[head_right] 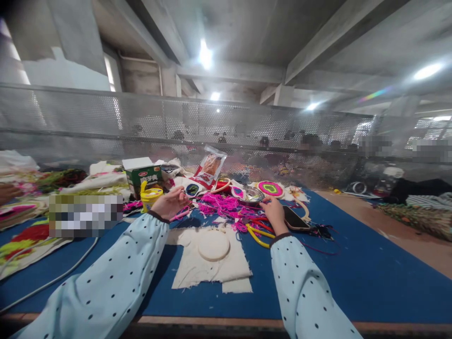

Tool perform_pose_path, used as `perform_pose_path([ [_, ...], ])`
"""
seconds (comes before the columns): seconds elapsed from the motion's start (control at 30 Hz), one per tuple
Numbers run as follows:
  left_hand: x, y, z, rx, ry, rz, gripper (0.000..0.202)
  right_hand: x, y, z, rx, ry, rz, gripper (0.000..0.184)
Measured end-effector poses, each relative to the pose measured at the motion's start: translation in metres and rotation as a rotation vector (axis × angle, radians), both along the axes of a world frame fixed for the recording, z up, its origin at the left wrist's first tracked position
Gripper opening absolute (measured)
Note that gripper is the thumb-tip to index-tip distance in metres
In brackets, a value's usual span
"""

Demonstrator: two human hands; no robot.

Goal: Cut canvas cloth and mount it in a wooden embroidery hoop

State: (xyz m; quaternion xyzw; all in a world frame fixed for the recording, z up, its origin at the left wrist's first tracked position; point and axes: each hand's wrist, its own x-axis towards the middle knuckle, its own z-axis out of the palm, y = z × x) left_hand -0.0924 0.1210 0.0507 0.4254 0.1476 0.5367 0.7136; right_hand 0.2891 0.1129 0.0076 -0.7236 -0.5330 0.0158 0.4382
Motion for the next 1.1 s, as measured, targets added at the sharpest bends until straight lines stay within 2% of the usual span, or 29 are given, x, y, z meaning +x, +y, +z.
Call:
perform_pose_path([
  [0.13,-0.01,-0.003,0.011,-0.011,-0.025,0.019,0.014,0.009,0.0,-0.004,0.016,-0.026,-0.033,0.018],
  [0.33,-0.032,-0.006,0.026,-0.004,-0.19,0.15,0.019,0.021,-0.003,-0.009,0.029,-0.012,-0.122,0.017],
  [0.53,-0.043,-0.012,0.036,-0.021,-0.288,0.147,0.025,0.029,-0.007,-0.007,0.08,0.038,-0.186,0.019],
  [0.7,-0.069,-0.01,0.04,-0.033,-0.428,0.278,0.029,0.045,-0.009,-0.011,0.103,0.102,-0.289,0.021],
  [0.8,-0.073,-0.01,0.04,-0.006,-0.357,0.29,0.029,0.05,-0.007,-0.011,0.096,0.122,-0.311,0.023],
  [0.93,-0.062,-0.01,0.04,0.012,-0.194,0.286,0.029,0.047,-0.005,-0.008,0.089,0.109,-0.298,0.028],
  [1.1,-0.036,-0.001,0.028,-0.002,0.091,0.334,0.008,0.031,-0.006,0.004,0.074,0.036,-0.186,0.022],
])
